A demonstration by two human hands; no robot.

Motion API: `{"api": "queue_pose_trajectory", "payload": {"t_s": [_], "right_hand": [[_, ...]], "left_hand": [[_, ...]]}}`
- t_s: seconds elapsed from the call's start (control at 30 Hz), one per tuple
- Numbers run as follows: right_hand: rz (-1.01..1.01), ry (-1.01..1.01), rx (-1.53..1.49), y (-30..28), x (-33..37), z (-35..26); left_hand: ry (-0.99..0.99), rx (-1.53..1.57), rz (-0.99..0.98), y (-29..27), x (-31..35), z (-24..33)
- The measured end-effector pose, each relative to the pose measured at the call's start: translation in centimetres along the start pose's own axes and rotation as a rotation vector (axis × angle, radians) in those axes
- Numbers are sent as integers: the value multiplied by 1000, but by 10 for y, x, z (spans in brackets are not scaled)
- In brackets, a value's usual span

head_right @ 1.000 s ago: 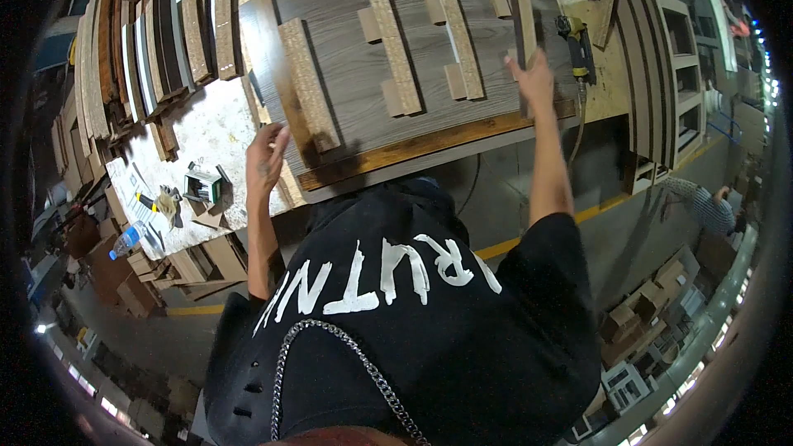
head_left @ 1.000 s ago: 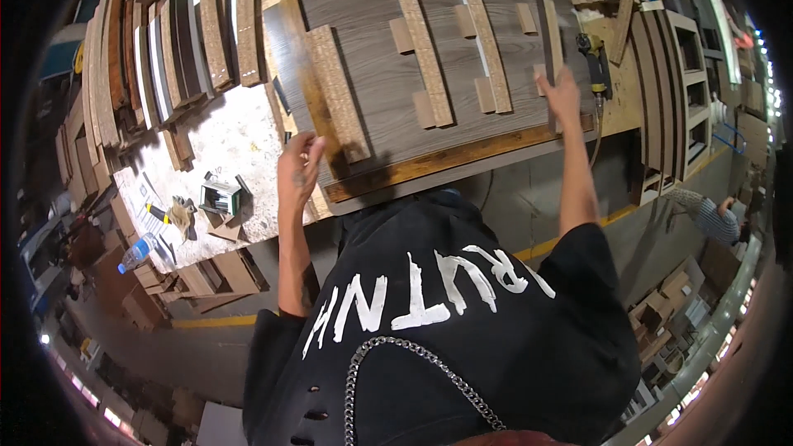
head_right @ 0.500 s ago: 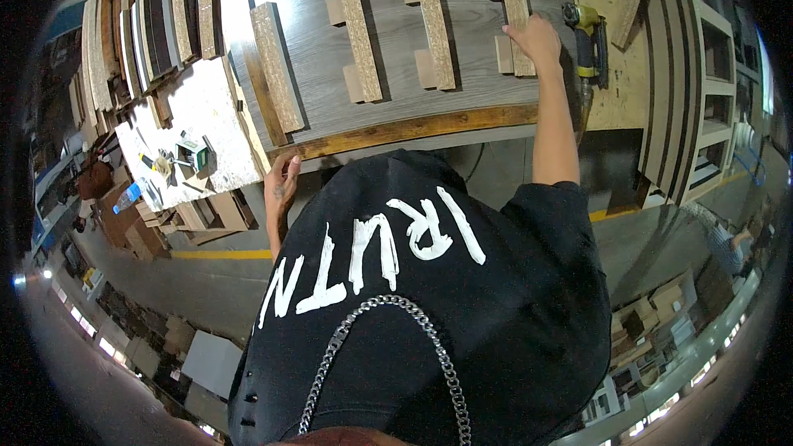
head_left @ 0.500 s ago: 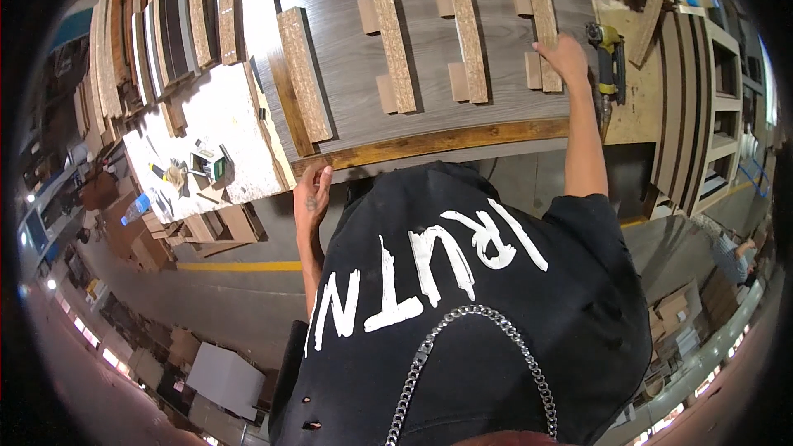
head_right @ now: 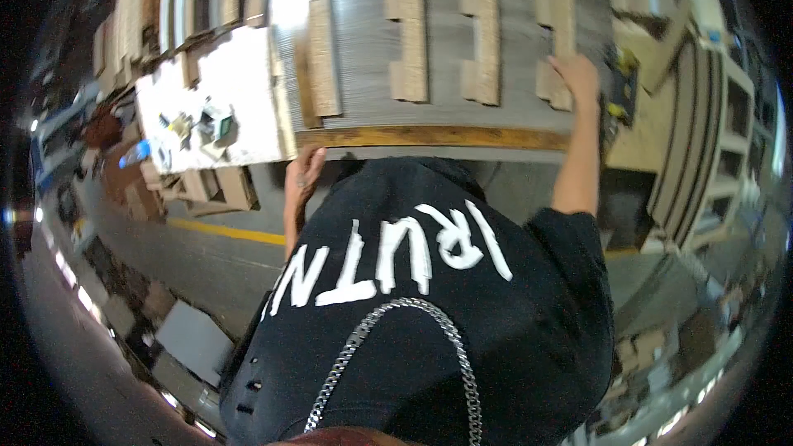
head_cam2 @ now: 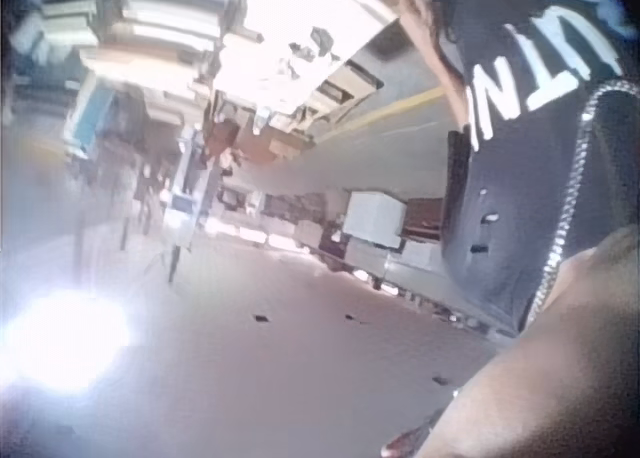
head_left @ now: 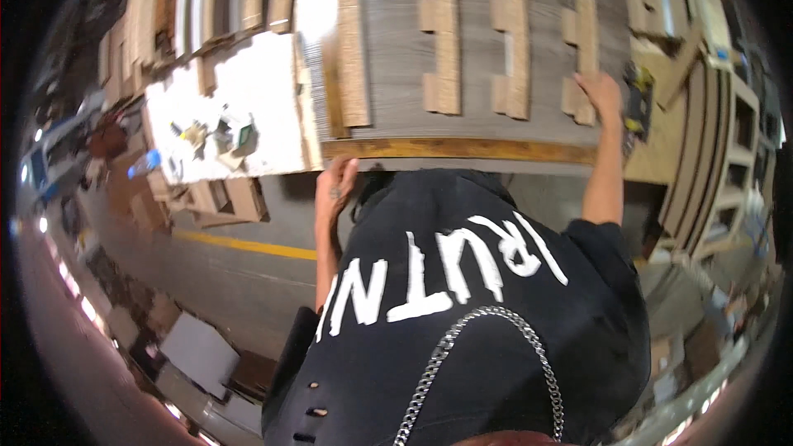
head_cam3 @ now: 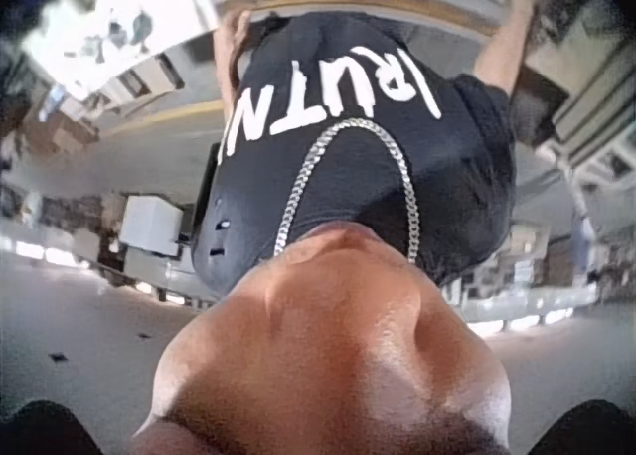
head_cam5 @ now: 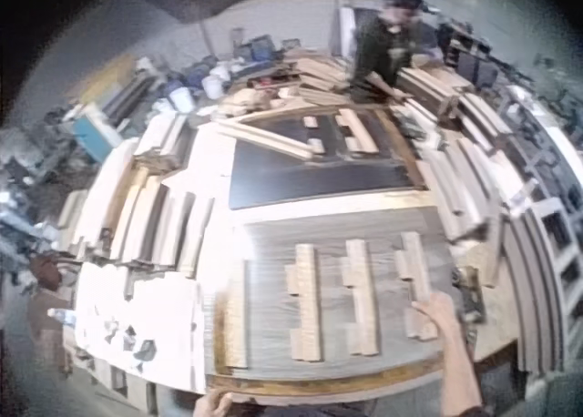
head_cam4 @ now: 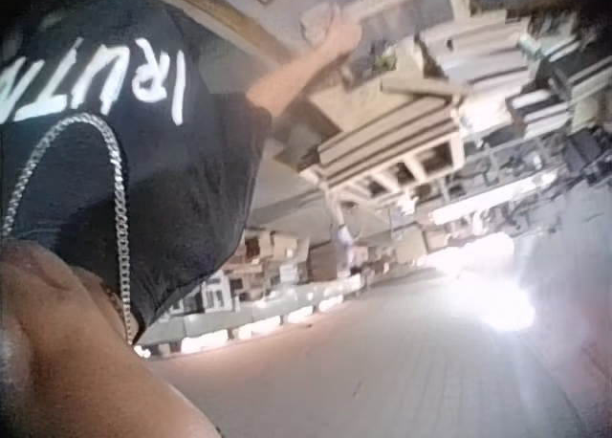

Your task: Assembling a wooden frame by positioning slats and using a pneumatic nail gun to secure them.

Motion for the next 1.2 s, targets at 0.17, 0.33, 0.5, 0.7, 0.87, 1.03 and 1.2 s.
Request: {"api": "queue_pose_trajectory", "payload": {"t_s": [0.17, 0.33, 0.5, 0.7, 0.87, 1.03, 1.2], "right_hand": [[42, 84, -8, -3, 6, 5], [97, 114, 6, 28, 3, 25], [615, -22, -69, 60, 100, -93], [573, 193, -221, 136, 231, -219], [494, 476, -369, 179, 306, -207], [567, 426, -774, 183, 320, -221], [382, 492, -567, 182, 328, -242]], "left_hand": [[147, -9, -27, -26, -35, -26], [174, -45, -33, -102, -103, -37], [365, 103, 436, -261, -217, -56], [245, 27, 955, -443, -359, -96], [123, -576, 1024, -509, -441, -75], [166, -884, 697, -526, -518, -74], [325, -524, 304, -541, -535, -30]]}}
Point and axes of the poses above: each hand's wrist, its own x-axis away from the middle knuckle, its own y-axis out of the palm, z = x × y, the point moved 7 cm from there along -x, towards the middle knuckle, and after that the axes turned 4 degrees about -y, right-handed, at the moved point
